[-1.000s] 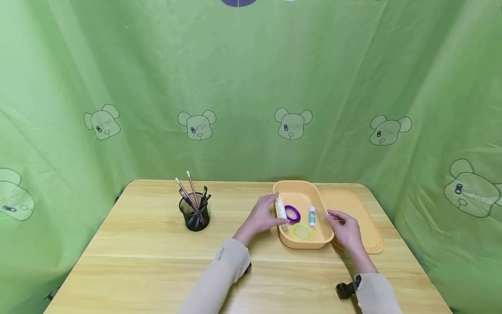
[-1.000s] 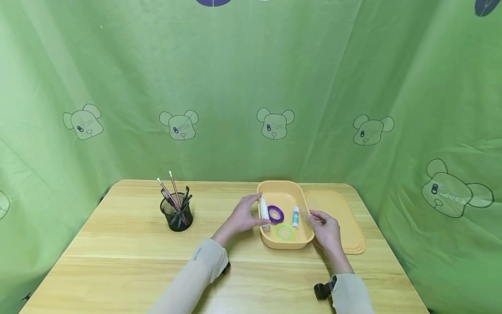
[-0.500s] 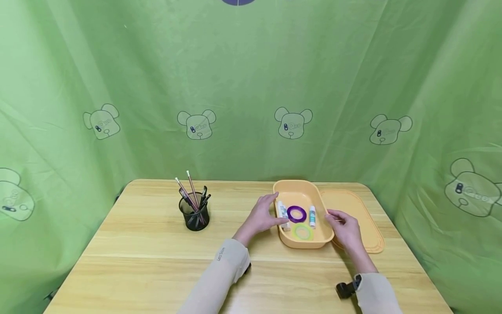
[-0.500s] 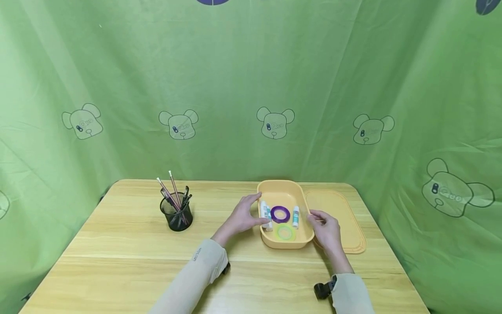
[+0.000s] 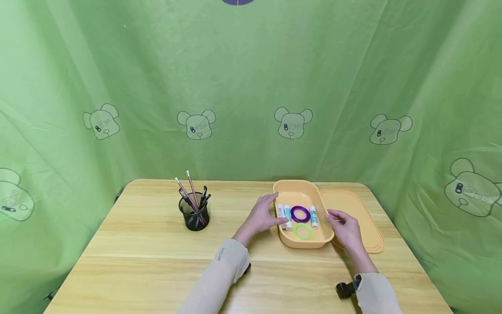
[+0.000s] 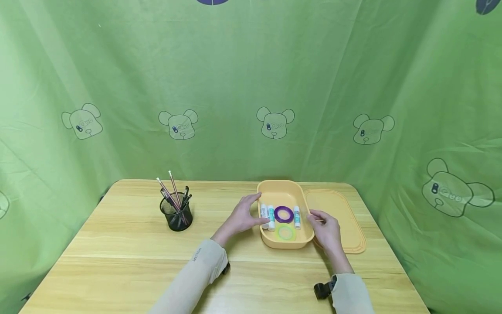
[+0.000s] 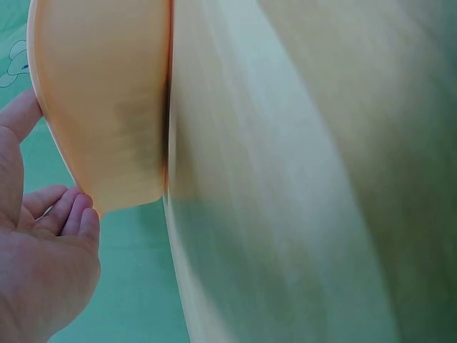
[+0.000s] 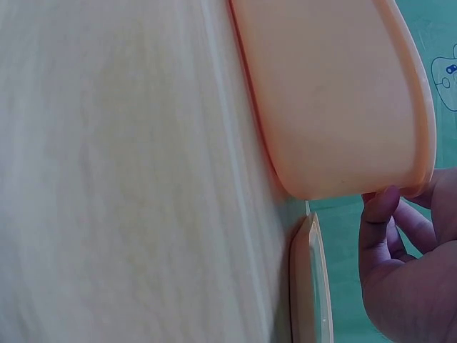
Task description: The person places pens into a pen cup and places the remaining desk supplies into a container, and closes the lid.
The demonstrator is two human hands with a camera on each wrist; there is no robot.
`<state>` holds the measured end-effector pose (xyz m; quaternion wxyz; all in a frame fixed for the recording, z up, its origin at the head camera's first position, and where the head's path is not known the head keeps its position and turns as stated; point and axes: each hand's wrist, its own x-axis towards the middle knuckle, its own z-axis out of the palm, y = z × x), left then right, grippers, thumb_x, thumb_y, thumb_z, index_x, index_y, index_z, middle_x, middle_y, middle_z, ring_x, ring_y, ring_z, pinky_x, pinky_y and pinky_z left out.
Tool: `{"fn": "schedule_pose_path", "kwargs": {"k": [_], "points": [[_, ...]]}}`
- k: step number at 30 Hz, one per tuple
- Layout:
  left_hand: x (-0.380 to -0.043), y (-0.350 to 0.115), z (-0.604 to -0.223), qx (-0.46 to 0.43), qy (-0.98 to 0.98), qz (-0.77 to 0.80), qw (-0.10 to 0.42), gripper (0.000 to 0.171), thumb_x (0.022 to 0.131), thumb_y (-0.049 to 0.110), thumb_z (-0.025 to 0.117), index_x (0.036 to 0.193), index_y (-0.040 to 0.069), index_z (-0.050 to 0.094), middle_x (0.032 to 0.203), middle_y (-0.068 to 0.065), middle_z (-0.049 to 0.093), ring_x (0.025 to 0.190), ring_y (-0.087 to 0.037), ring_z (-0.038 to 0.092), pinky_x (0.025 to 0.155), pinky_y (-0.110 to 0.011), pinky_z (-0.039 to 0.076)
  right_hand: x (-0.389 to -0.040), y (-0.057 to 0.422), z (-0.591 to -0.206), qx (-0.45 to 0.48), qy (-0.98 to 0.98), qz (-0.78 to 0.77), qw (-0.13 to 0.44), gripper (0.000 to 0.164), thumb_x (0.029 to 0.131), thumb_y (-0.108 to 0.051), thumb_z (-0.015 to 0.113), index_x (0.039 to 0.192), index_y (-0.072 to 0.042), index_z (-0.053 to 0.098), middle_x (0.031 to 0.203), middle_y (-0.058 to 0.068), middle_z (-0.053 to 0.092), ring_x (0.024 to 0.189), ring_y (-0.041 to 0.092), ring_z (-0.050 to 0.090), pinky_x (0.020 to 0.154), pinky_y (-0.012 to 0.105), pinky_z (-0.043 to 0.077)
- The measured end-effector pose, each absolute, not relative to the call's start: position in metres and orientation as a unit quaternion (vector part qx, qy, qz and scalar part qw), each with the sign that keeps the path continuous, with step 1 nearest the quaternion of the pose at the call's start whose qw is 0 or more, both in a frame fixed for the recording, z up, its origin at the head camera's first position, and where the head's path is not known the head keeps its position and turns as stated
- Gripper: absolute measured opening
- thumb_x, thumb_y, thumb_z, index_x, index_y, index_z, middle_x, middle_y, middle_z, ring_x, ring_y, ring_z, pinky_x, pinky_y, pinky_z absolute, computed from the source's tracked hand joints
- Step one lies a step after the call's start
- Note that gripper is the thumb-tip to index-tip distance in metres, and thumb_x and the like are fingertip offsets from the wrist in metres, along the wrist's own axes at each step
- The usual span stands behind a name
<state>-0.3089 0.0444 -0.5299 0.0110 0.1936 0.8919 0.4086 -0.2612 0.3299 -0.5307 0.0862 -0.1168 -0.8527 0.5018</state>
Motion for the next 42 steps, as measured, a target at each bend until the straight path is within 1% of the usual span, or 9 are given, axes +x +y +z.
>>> {"fn": "schedule_pose_path", "kwargs": {"k": [13,19,21,25,28,31,35,38,42], "points": [[-0.3057,0.043,-0.5281,0.194,0.89,0.412,0.014,0.098,0.084,0.048,0.084,0.162,0.017,0.034,0.164,-0.009,0.04,0.154,-0.031,0.034,0.126,-0.05,0.03,-0.2607,0.3283,-0.5289,-0.115,-0.849,0.509,0.086,0.042,0.1,-0.023,0.07,0.135,0.001,0.065,0.11,0.009,0.072,0.083,-0.006,0.058,0.074,0.01,0.054],[-0.3044,0.0408,-0.5267,0.198,0.884,0.422,0.022,0.093,0.088,0.045,0.081,0.163,0.017,0.032,0.165,-0.009,0.039,0.155,-0.033,0.032,0.127,-0.052,0.028,-0.2614,0.3285,-0.5283,-0.111,-0.854,0.502,0.082,0.043,0.101,-0.024,0.069,0.135,0.001,0.065,0.116,0.016,0.071,0.084,-0.005,0.058,0.073,0.01,0.054],[-0.3047,0.0399,-0.5272,0.2,0.883,0.424,0.022,0.09,0.091,0.043,0.078,0.163,0.017,0.032,0.166,-0.009,0.038,0.154,-0.032,0.034,0.127,-0.051,0.028,-0.2619,0.3288,-0.5282,-0.108,-0.857,0.498,0.081,0.043,0.101,-0.025,0.069,0.135,0.001,0.065,0.118,0.019,0.07,0.084,-0.003,0.058,0.073,0.011,0.054],[-0.3052,0.0386,-0.5299,0.203,0.876,0.438,0.024,0.085,0.096,0.041,0.073,0.164,0.016,0.029,0.167,-0.01,0.035,0.147,-0.031,0.046,0.125,-0.048,0.035,-0.2623,0.3294,-0.5278,-0.106,-0.86,0.494,0.077,0.043,0.101,-0.026,0.069,0.135,0.001,0.065,0.12,0.021,0.07,0.084,-0.001,0.058,0.072,0.012,0.055],[-0.3052,0.0383,-0.5314,0.197,0.861,0.468,0.036,0.085,0.096,0.037,0.074,0.164,0.014,0.028,0.168,-0.01,0.033,0.134,-0.027,0.059,0.117,-0.039,0.046,-0.2619,0.3296,-0.5272,-0.107,-0.861,0.492,0.074,0.043,0.101,-0.026,0.069,0.135,0.001,0.065,0.12,0.021,0.07,0.084,-0.001,0.059,0.072,0.012,0.055],[-0.3053,0.0388,-0.532,0.181,0.839,0.511,0.053,0.087,0.094,0.03,0.077,0.164,0.013,0.028,0.164,-0.012,0.041,0.114,-0.02,0.068,0.099,-0.031,0.058,-0.2613,0.3298,-0.526,-0.104,-0.864,0.487,0.072,0.044,0.101,-0.026,0.069,0.135,0.001,0.065,0.121,0.022,0.07,0.084,-0.001,0.059,0.071,0.012,0.055],[-0.3066,0.0408,-0.5315,0.157,0.81,0.561,0.067,0.09,0.091,0.02,0.081,0.164,0.012,0.029,0.138,-0.013,0.061,0.087,-0.014,0.07,0.072,-0.032,0.064,-0.2605,0.3301,-0.5242,-0.098,-0.869,0.479,0.072,0.044,0.101,-0.027,0.069,0.135,0.001,0.066,0.12,0.022,0.07,0.084,0.0,0.06,0.07,0.013,0.055],[-0.307,0.0427,-0.5306,0.143,0.791,0.589,0.078,0.089,0.089,0.013,0.081,0.163,0.01,0.031,0.12,-0.01,0.063,0.079,-0.015,0.071,0.068,-0.04,0.065,-0.2602,0.3304,-0.5236,-0.096,-0.871,0.476,0.074,0.044,0.101,-0.028,0.069,0.134,0.001,0.066,0.119,0.022,0.07,0.083,-0.001,0.06,0.07,0.013,0.055],[-0.305,0.0448,-0.5297,0.121,0.768,0.622,0.093,0.084,0.089,0.007,0.08,0.16,0.005,0.035,0.113,-0.008,0.062,0.079,-0.027,0.073,0.068,-0.044,0.064,-0.2599,0.3304,-0.5241,-0.098,-0.87,0.477,0.074,0.044,0.102,-0.028,0.068,0.135,0.001,0.066,0.119,0.022,0.07,0.084,0.001,0.06,0.07,0.013,0.055]]}}
